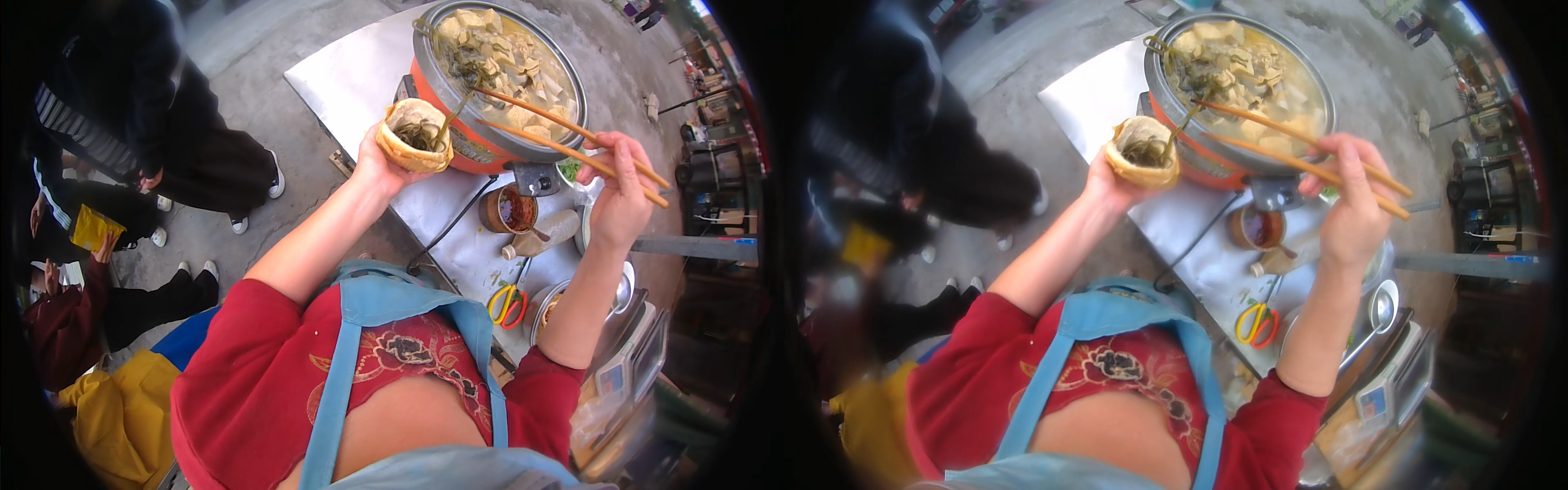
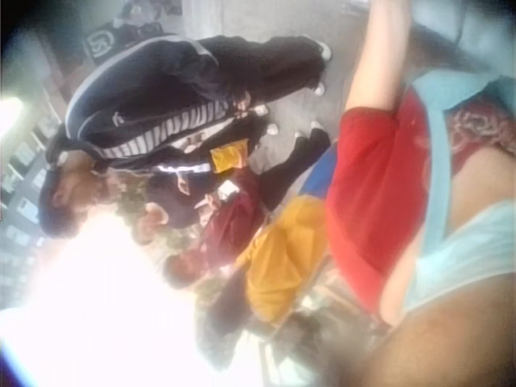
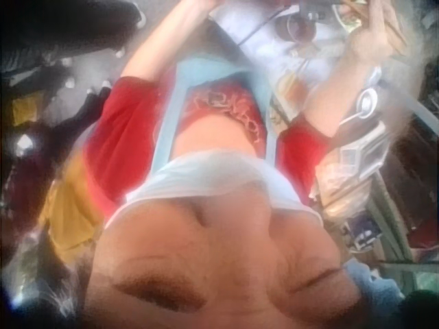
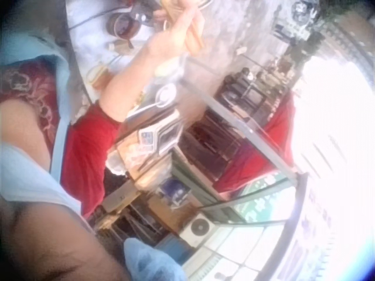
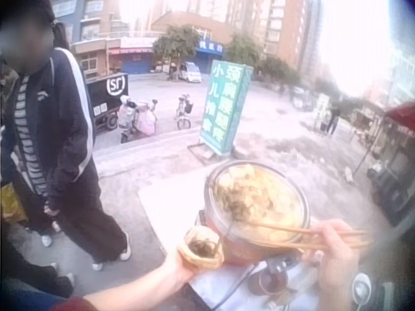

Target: The person prepares street food wraps by filling split buns with cooked ingredients from a pot, adding sauces and seasonings, and placing them into a bowl. They also retrieve a bun from a freezer, cut it open with scissors, and continue filling it before serving.

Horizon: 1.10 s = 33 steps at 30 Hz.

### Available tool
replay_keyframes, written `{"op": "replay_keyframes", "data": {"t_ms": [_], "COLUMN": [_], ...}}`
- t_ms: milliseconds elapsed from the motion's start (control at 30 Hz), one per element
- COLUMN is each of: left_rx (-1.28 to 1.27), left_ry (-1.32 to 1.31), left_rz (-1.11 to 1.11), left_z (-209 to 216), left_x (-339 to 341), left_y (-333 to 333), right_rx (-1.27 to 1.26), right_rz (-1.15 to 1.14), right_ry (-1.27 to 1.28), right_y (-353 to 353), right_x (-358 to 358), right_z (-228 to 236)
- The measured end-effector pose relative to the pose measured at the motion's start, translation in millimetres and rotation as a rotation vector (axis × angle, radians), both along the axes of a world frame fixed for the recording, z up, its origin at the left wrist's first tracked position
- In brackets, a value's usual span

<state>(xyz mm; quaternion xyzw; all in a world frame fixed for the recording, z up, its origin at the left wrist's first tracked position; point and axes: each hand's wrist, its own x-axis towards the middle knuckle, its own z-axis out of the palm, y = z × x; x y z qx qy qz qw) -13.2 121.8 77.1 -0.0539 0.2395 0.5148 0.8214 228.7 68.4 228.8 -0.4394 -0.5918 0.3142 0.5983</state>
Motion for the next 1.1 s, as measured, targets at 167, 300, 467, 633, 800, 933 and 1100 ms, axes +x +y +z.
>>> {"op": "replay_keyframes", "data": {"t_ms": [167, 300, 467, 633, 800, 933, 1100], "left_rx": [0.004, 0.009, -0.039, 0.006, 0.017, 0.002, 0.051], "left_ry": [-0.012, 0.042, 0.108, 0.124, 0.099, 0.095, 0.162], "left_rz": [-0.020, -0.005, 0.006, 0.014, 0.025, 0.076, 0.084], "left_z": [14.1, 26.9, 31.4, 34.6, 34.0, 29.9, 28.6], "left_x": [-11.1, -13.0, -7.2, -1.1, -1.1, -4.0, -3.0], "left_y": [-16.0, -23.0, -20.4, -15.3, -18.1, -24.2, -31.0], "right_rx": [-0.101, -0.083, 0.024, 0.209, 0.206, -0.010, -0.226], "right_rz": [-0.078, -0.172, -0.077, 0.119, 0.169, 0.095, 0.153], "right_ry": [0.349, 0.542, 0.671, 0.709, 0.660, 0.490, 0.288], "right_y": [20.2, 34.9, 32.6, 12.7, -2.2, -11.3, -19.4], "right_x": [0.8, -2.0, -5.2, -9.8, -24.9, -39.5, -60.5], "right_z": [-52.3, -77.2, -62.1, -17.2, -10.6, -41.5, -65.9]}}
